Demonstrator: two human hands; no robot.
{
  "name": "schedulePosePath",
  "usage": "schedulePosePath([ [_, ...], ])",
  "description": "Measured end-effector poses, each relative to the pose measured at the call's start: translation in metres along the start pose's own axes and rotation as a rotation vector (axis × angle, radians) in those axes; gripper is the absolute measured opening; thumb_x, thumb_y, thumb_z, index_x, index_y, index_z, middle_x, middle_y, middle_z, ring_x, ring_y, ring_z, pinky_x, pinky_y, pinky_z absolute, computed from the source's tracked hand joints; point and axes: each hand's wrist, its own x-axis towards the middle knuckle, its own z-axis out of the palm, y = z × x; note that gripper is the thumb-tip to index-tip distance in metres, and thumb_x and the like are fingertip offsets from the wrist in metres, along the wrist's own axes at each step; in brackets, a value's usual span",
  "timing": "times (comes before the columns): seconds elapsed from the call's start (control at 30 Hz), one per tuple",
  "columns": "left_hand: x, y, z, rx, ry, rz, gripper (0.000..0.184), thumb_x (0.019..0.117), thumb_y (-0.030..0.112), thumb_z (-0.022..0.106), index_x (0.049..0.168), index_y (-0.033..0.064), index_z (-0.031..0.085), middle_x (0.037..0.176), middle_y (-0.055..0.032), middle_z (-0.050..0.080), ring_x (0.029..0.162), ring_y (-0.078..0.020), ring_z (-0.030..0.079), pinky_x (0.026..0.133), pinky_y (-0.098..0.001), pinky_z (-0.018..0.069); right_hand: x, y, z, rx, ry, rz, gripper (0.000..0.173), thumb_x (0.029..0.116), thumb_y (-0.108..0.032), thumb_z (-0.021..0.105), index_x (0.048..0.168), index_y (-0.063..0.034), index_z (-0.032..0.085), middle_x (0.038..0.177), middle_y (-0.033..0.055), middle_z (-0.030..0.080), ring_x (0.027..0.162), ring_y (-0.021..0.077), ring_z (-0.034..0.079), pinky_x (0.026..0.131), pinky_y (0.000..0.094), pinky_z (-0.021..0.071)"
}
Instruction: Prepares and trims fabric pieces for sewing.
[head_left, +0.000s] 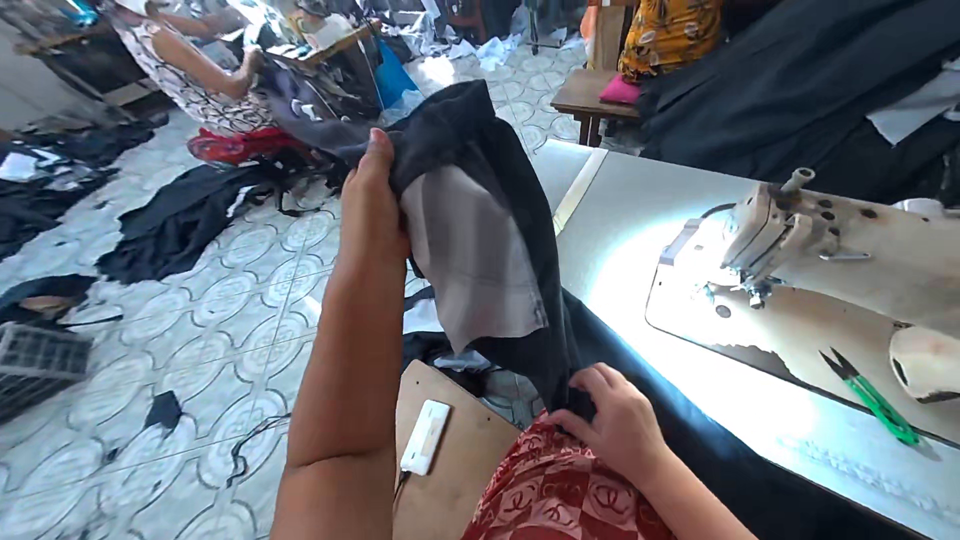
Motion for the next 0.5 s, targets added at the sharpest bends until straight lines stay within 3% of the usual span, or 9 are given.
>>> schedulePosePath([
  [0.07,-0.007,0.009,0.005,-0.082,0.012,-0.01,0.034,0.1113,0.033,0.038,0.124,0.009,0.058,0.103,0.0022,0.071,0.096,-0.007,0.069,0.089,-0.0307,0.0581,0.015,-0.011,0.006,-0.042,-0.328,0.129,0.054,0.0908,-0.05,0.071,0.114,-0.0015,0.07,0.115,0.0197,0.07,0.105,0.0374,0.069,0.084,0.0556,0.0568],
  [0.17,-0.012,0.028,-0.005,-0.128,0.067,-0.008,0.027,0.1104,0.031,0.041,0.122,0.0124,0.057,0.102,0.0041,0.07,0.096,-0.0061,0.069,0.087,-0.03,0.0586,0.026,-0.015,0.006,0.007,-0.541,0.109,0.037,0.102,-0.027,0.059,0.122,0.0024,0.067,0.126,0.0224,0.067,0.119,0.0387,0.064,0.096,0.0559,0.0524],
  [0.2,-0.012,0.033,-0.012,-0.118,0.079,0.005,0.026,0.1102,0.03,0.041,0.121,0.0136,0.057,0.102,0.005,0.07,0.096,-0.0057,0.069,0.088,-0.0295,0.0584,0.021,-0.014,-0.005,0.148,-0.521,0.07,0.034,0.1018,-0.024,0.057,0.12,0.0039,0.066,0.12,0.0218,0.069,0.113,0.0349,0.067,0.095,0.0524,0.0542],
  [0.27,-0.01,0.04,-0.028,-0.09,0.083,0.047,0.024,0.1105,0.028,0.039,0.118,0.0153,0.058,0.101,0.0067,0.07,0.097,-0.0048,0.068,0.09,-0.0288,0.0577,0.003,-0.009,-0.038,0.565,-0.301,-0.011,0.023,0.0961,-0.02,0.06,0.107,-0.0001,0.066,0.094,0.0103,0.071,0.087,0.0147,0.07,0.078,0.0332,0.0586],
  [0.3,-0.008,0.042,-0.035,-0.077,0.087,0.066,0.024,0.1106,0.028,0.039,0.117,0.016,0.058,0.101,0.0075,0.07,0.098,-0.0042,0.068,0.09,-0.0283,0.0573,-0.007,-0.009,-0.065,0.767,-0.182,-0.002,0.023,0.094,-0.024,0.061,0.108,-0.0064,0.068,0.095,0.0013,0.071,0.088,0.0049,0.068,0.08,0.0252,0.0575],
  [0.37,-0.006,0.041,-0.039,-0.065,0.083,0.078,0.023,0.1108,0.029,0.039,0.12,0.0171,0.056,0.104,0.0088,0.069,0.1,-0.0027,0.068,0.092,-0.0271,0.0567,-0.023,-0.001,-0.121,0.98,0.049,0.022,0.023,0.0951,-0.035,0.064,0.116,-0.029,0.07,0.104,-0.0183,0.073,0.095,-0.0074,0.066,0.083,0.0158,0.056],
  [0.43,-0.007,0.03,-0.026,-0.129,0.0,0.066,0.025,0.1109,0.029,0.039,0.122,0.0155,0.056,0.106,0.0066,0.07,0.101,-0.0057,0.068,0.093,-0.0308,0.0574,-0.036,0.021,-0.158,0.845,0.199,0.046,0.024,0.1018,-0.034,0.059,0.125,-0.0338,0.065,0.11,-0.0241,0.069,0.098,-0.0103,0.064,0.084,0.0114,0.0542],
  [0.5,-0.01,0.008,0.005,-0.139,-0.089,0.006,0.03,0.1112,0.033,0.037,0.121,0.0133,0.057,0.102,0.0055,0.07,0.096,-0.0062,0.069,0.088,-0.0319,0.0589,-0.047,0.041,-0.165,0.569,0.249,0.145,0.022,0.1024,-0.021,0.055,0.124,-0.0249,0.061,0.109,-0.0224,0.069,0.098,-0.0108,0.064,0.086,0.0119,0.0548],
])
